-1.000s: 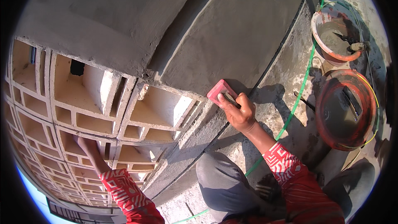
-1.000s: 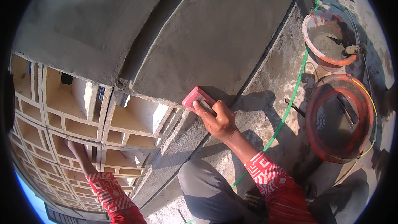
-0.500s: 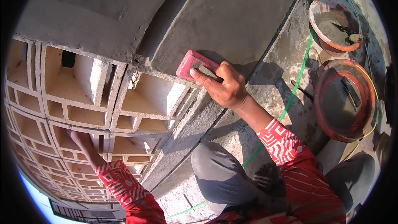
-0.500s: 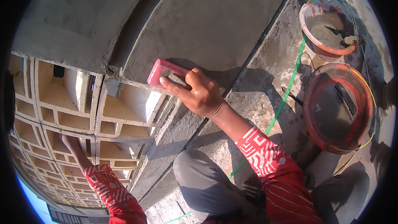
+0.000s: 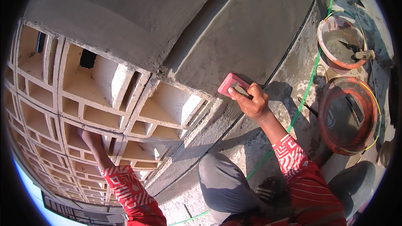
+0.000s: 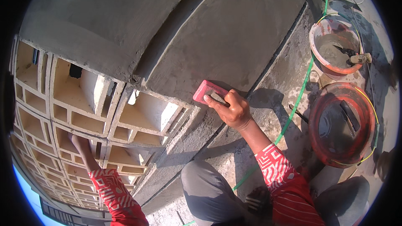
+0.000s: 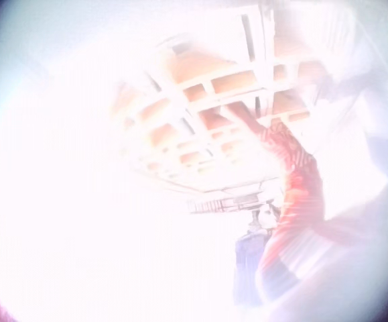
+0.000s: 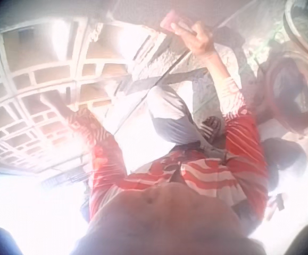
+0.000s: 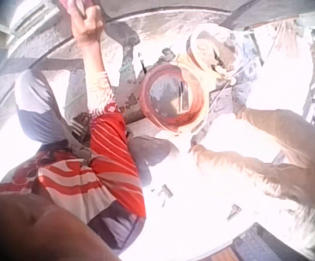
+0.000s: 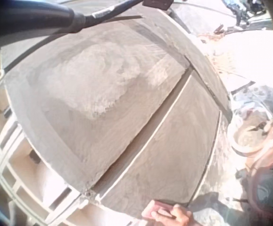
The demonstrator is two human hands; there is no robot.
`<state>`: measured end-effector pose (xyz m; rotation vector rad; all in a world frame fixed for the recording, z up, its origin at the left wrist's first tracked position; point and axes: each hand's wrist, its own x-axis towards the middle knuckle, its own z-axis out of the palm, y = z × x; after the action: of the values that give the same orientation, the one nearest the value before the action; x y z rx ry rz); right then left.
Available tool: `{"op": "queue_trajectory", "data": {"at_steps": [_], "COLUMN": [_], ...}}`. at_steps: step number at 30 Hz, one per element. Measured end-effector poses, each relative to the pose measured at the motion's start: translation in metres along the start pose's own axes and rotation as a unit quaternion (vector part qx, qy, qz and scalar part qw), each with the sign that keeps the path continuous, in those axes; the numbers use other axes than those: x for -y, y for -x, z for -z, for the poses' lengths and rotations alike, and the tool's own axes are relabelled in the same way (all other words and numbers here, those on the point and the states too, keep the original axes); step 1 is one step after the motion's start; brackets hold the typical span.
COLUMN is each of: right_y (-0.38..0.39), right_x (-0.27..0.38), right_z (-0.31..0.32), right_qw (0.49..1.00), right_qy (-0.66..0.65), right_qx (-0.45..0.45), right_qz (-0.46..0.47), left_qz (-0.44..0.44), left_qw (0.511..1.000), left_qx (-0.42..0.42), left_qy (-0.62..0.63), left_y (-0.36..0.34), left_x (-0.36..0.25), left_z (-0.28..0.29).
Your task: The person uses a pink sponge to smooth and finish a wet concrete surface on a wall. They repeatedly rub the sponge against the wall to create a uniform texture. Another person is visible nearby, also working on the wall with a brush.
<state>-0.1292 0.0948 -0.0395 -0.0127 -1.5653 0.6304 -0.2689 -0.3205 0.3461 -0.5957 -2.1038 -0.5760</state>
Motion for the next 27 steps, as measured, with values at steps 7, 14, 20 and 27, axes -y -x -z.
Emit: {"op": "queue_trajectory", "data": {"at_steps": [7,14,20,27], "right_y": [-0.052,0.019,0.016,0.018], "right_x": [0.032,0.011,0.001,-0.049], "right_z": [-0.008,-0.006,0.093,0.286], "right_qw": [0.999,0.999,0.932,0.533], "right_qy": [0.030,-0.005,0.256,0.571], "right_qx": [-0.007,-0.023,-0.064,0.225], "right_qz": [0.030,-0.030,-0.248,-0.583], "left_qz": [0.036,0.023,0.036,0.045], "left_qw": [0.996,0.999,0.998,0.998], "left_qx": [-0.006,-0.008,0.018,0.019], "left_qy": [0.082,0.029,0.047,0.043], "left_y": [0.005,-0.003,-0.003,0.000], "left_x": [-0.002,0.012,0.009,0.018], "left_z": [-0.006,-0.003,0.002,-0.003]}}
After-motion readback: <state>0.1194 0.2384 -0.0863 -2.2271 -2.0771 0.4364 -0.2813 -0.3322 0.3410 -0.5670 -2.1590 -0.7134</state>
